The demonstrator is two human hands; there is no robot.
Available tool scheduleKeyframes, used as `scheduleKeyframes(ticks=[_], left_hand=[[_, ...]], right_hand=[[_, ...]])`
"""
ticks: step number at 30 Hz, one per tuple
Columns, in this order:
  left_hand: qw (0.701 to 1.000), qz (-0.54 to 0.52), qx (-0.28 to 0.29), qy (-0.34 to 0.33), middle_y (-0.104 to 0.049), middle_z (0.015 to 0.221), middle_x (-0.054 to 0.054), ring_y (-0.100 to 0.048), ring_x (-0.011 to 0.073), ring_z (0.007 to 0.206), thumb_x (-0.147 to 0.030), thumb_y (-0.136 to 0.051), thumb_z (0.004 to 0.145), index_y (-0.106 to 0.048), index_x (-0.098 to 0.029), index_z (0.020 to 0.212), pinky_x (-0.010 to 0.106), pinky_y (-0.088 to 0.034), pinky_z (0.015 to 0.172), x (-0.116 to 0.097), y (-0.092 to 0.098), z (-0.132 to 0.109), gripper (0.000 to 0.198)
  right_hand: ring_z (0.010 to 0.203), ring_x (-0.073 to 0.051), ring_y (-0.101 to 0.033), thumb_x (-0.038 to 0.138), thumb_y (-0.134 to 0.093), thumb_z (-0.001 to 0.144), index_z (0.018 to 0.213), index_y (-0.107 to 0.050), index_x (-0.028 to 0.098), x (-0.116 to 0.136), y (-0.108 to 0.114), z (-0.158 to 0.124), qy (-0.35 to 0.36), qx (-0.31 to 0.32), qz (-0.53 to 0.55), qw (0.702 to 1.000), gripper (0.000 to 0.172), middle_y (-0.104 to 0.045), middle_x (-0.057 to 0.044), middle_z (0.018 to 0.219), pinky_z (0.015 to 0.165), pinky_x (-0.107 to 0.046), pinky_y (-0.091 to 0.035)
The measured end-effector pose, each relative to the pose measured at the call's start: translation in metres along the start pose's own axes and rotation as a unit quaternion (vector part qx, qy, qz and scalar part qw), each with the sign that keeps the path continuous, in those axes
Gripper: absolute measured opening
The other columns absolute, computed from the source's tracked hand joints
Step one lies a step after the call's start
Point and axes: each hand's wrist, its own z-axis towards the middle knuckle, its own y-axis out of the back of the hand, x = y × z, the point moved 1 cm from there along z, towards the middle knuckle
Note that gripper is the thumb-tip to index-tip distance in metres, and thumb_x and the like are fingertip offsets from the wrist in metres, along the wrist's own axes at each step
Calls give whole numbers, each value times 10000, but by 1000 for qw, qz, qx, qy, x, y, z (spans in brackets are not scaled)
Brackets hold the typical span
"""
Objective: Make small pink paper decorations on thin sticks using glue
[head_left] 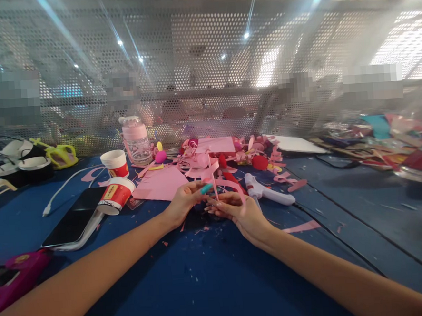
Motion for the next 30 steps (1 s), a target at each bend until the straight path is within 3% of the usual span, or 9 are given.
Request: scheduleKeyframes(ticks=[8, 14, 16, 18, 21, 23, 25, 27, 30], left_hand=[[996, 75, -8, 50, -696, 705, 49, -621, 144, 608, -300, -717, 602, -701, -135, 869, 262, -486, 614, -2, -13, -9, 314], [994, 45, -97, -20, -675, 650, 34, -609, 130, 595, -314, -709, 615, -699, -118, 727, 235, -485, 592, -2, -11, -7, 226], [990, 9, -137, -38, -676, 694, 32, -630, 139, 630, -316, -707, 614, -672, -121, 746, 239, -503, 605, -3, -10, -5, 237], [984, -10, -176, -38, -666, 695, 23, -636, 139, 588, -330, -710, 602, -633, -122, 740, 238, -514, 555, -4, -8, -3, 262], [978, -19, -204, -42, -639, 663, -5, -625, 123, 515, -346, -716, 586, -579, -129, 741, 226, -515, 497, -4, -7, -1, 300], [978, -29, -200, -52, -612, 642, -31, -626, 116, 518, -329, -734, 565, -559, -136, 763, 227, -527, 517, -2, -5, 0, 327], [979, -31, -194, -57, -589, 628, -49, -627, 113, 524, -303, -755, 537, -552, -138, 780, 232, -537, 539, -1, -4, 0, 357], [980, -19, -190, -52, -584, 619, -49, -621, 110, 510, -292, -762, 528, -553, -134, 792, 234, -535, 531, 1, -3, 0, 372], [983, 7, -177, -41, -604, 615, -29, -619, 115, 521, -300, -755, 545, -572, -124, 815, 244, -533, 539, 2, -3, 0, 370]], right_hand=[[619, -185, -660, 285, -802, 460, 674, -645, 156, -8, 4, 4, 37, 4, -52, 998, 295, -681, -20, 638, 662, -324, -545], [674, -205, -641, 329, -736, 571, 794, -613, 167, -4, 4, 1, 92, 33, -228, 969, 302, -667, -47, 711, 661, -353, -531], [669, -196, -623, 301, -666, 657, 834, -590, 165, 6, 4, -2, 137, 0, -359, 923, 235, -651, -65, 757, 644, -355, -524], [716, -203, -606, 256, -580, 730, 891, -571, 148, 20, 4, -7, 207, -58, -506, 835, 194, -628, -100, 842, 677, -373, -509], [1005, -320, -498, 195, -554, 729, 1064, -510, 91, 46, 9, -14, 280, -165, -711, 623, 354, -520, -201, 1094, 821, -474, -420], [1093, -414, -395, 125, -579, 665, 1087, -496, 65, 59, 19, -17, 208, -206, -805, 515, 434, -438, -251, 1179, 789, -517, -396], [1035, -431, -425, 77, -573, 618, 1011, -524, 43, 68, 33, -15, 87, -190, -855, 474, 398, -472, -262, 1089, 702, -492, -415], [978, -402, -469, 84, -577, 594, 975, -531, 62, 70, 49, -11, 0, -134, -866, 481, 384, -497, -230, 1038, 659, -432, -417], [930, -366, -505, 102, -548, 613, 963, -520, 37, 67, 66, 1, 25, -117, -873, 472, 356, -494, -231, 1021, 694, -398, -386]])
